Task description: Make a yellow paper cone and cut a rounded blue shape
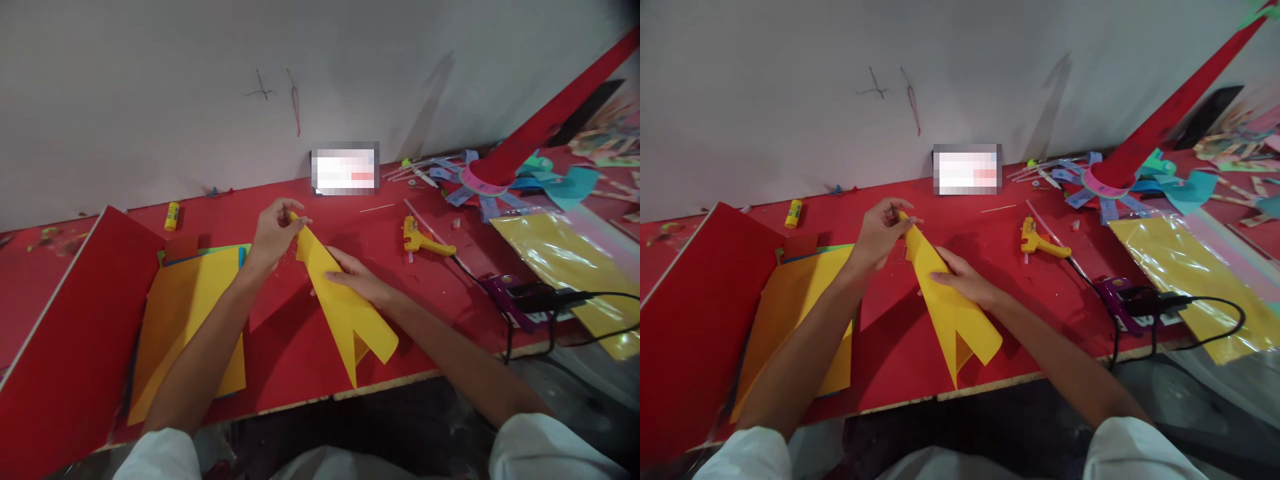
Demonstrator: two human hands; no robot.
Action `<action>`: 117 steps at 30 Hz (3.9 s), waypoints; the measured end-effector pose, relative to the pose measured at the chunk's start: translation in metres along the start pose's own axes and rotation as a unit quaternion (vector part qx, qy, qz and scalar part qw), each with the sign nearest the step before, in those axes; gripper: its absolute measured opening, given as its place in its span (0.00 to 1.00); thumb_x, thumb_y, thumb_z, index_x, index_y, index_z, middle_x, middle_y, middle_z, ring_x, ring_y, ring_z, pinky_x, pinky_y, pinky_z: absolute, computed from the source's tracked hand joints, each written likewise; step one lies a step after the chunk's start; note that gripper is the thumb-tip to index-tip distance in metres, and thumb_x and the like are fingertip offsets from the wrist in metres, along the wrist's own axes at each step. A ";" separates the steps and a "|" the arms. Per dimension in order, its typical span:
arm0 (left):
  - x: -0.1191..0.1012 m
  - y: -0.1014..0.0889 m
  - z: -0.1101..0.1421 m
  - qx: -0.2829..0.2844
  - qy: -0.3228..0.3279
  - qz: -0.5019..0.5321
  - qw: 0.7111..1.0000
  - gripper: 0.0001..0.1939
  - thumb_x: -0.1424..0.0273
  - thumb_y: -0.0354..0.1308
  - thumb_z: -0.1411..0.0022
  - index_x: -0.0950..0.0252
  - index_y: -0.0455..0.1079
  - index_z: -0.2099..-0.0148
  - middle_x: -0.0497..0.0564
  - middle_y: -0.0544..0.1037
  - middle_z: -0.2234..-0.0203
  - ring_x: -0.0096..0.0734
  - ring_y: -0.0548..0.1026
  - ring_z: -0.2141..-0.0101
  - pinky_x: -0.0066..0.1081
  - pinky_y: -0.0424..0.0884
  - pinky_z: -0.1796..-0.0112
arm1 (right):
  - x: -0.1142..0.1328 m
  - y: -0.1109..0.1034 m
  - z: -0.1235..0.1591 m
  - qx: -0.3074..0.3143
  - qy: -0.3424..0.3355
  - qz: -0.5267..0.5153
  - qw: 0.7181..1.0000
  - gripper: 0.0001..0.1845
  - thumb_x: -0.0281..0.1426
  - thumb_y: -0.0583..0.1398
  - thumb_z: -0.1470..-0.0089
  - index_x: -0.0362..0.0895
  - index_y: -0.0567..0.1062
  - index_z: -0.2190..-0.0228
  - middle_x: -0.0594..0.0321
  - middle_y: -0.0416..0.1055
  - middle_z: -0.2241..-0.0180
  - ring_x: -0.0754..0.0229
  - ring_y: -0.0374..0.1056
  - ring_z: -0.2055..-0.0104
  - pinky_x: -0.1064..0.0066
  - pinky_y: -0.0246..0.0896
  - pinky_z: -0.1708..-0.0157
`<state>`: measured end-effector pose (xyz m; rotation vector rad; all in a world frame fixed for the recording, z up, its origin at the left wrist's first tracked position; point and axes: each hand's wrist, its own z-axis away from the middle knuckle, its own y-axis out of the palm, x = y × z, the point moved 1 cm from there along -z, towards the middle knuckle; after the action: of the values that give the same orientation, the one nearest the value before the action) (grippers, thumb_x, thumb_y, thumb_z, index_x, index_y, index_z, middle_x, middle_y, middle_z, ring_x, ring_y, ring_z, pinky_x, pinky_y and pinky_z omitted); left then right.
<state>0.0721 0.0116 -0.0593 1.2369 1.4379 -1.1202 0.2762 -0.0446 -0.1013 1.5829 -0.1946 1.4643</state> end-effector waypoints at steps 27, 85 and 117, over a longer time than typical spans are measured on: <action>-0.028 -0.047 -0.004 0.267 0.013 -0.051 0.962 0.34 0.70 0.76 0.46 0.53 0.77 0.36 0.52 0.79 0.53 0.35 0.78 0.52 0.33 0.78 0.49 | -0.003 -0.003 0.001 0.094 -0.019 -0.112 0.989 0.25 0.41 0.70 0.43 0.46 0.67 0.52 0.65 0.76 0.72 0.62 0.70 0.76 0.69 0.66 0.75; 0.011 0.028 0.029 0.187 -0.139 0.211 0.949 0.17 0.58 0.73 0.37 0.63 0.77 0.53 0.53 0.81 0.62 0.25 0.77 0.71 0.29 0.75 0.67 | 0.005 -0.001 0.002 0.073 -0.059 -0.082 0.992 0.31 0.59 0.64 0.40 0.47 0.70 0.51 0.60 0.78 0.64 0.57 0.76 0.69 0.68 0.69 0.73; -0.008 0.051 0.048 0.069 -0.204 0.145 0.966 0.21 0.55 0.72 0.39 0.61 0.69 0.54 0.53 0.82 0.64 0.30 0.79 0.72 0.24 0.63 0.82 | -0.010 -0.006 -0.005 -0.038 0.008 -0.059 0.997 0.29 0.51 0.72 0.46 0.46 0.71 0.54 0.63 0.78 0.68 0.59 0.76 0.74 0.69 0.75 0.73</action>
<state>0.1271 -0.0321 -0.0637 1.1796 0.8533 -1.2004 0.2741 -0.0425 -0.1133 1.4950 -0.1432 1.3631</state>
